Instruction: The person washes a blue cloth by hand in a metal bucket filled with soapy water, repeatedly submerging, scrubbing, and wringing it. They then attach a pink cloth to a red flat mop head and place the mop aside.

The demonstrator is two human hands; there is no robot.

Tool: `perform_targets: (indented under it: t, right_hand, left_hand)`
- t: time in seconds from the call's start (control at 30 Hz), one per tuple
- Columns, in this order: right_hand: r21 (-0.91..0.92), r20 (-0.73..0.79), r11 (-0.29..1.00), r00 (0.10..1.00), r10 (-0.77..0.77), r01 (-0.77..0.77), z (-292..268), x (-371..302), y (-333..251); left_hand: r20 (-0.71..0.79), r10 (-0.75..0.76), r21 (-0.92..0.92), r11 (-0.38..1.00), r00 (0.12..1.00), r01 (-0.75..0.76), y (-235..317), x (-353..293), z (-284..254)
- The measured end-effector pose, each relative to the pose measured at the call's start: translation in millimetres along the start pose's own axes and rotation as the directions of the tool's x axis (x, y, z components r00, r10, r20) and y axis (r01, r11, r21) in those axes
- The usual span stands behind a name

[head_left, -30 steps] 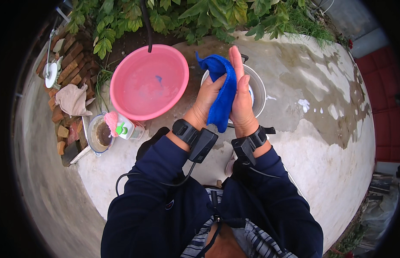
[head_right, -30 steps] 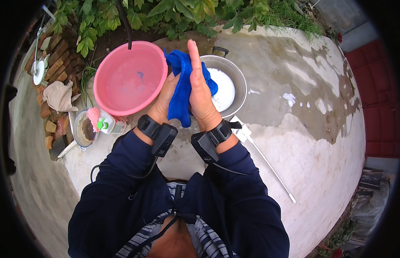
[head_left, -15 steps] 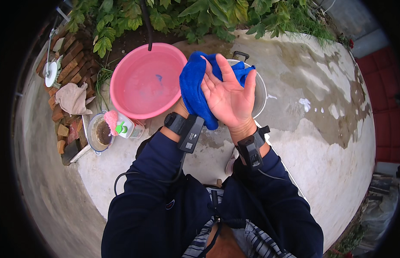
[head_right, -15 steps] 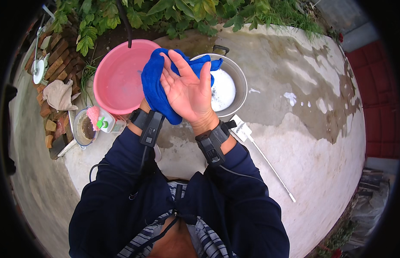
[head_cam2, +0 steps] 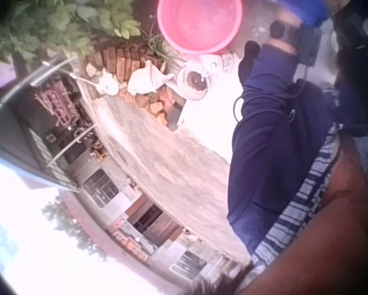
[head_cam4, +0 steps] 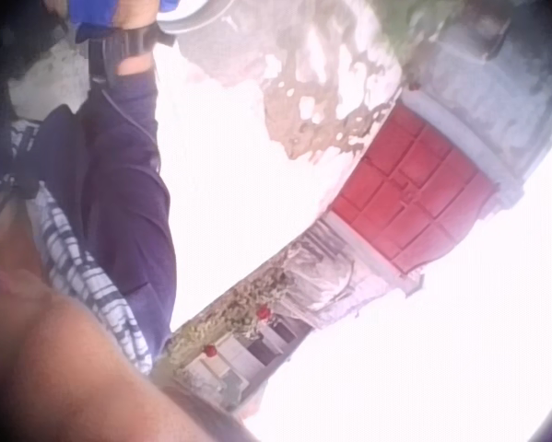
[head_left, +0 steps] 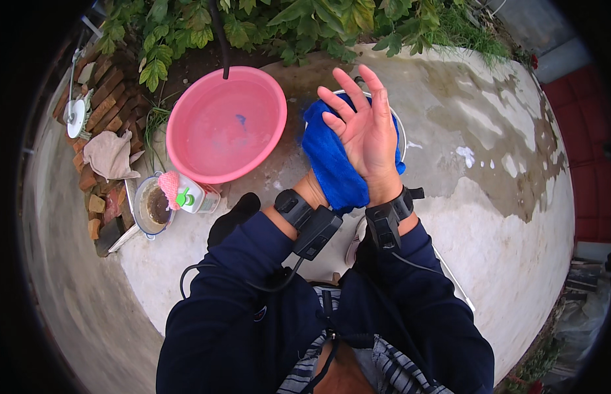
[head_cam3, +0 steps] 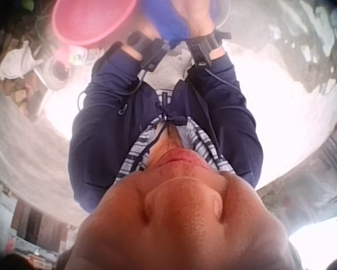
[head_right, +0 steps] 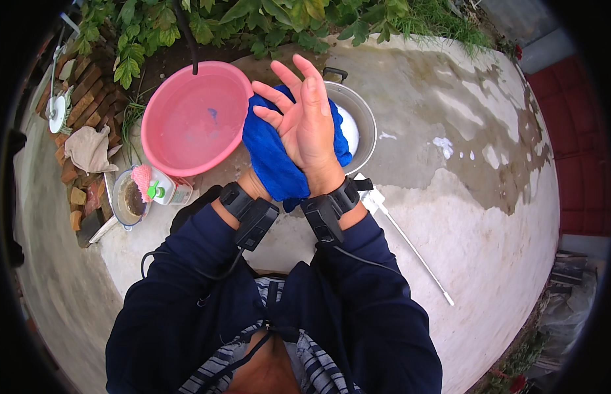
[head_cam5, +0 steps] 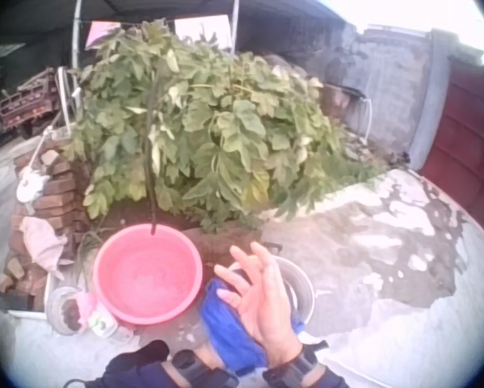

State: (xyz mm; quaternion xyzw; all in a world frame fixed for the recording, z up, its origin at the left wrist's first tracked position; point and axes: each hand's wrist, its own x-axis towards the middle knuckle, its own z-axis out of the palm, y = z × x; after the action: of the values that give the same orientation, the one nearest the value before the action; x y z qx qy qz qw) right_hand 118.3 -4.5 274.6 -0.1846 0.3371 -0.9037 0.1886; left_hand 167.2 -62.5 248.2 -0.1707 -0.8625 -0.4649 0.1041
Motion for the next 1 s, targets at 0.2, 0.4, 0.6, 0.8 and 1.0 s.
perform_targets:
  t: [0.2, 0.4, 0.6, 0.8, 1.0]
  right_hand:
    - [-0.943, 0.238, 0.043, 0.758, -0.607, 0.331, -31.3, 16.4, 1.4]
    - [-0.957, 0.26, -0.236, 0.859, -0.441, 0.169, -25.8, 7.9, 32.1]
    - [-0.841, 0.27, -0.526, 0.939, -0.212, 0.123, -33.5, 5.8, 53.0]
    - [-0.842, 0.371, -0.51, 0.874, -0.314, 0.174, -25.8, 1.4, 51.3]
    - [-0.815, 0.363, -0.552, 0.898, -0.247, 0.178, -25.3, -2.0, 46.2]
  left_hand:
    - [-0.21, -0.148, -0.483, 0.875, 0.966, 0.029, 6.4, 1.3, 20.6]
    - [-0.133, -0.464, -0.96, 0.28, 0.876, 0.003, -15.3, 1.7, 7.4]
    - [0.043, -0.399, -0.96, 0.238, 0.916, 0.149, -66.3, -13.3, 10.2]
    - [-0.095, 0.076, 0.312, 0.949, 0.993, -0.043, -60.1, -14.2, -7.0]
    - [-0.041, 0.081, 0.2, 0.977, 0.996, -0.071, -64.3, -18.3, -13.1]
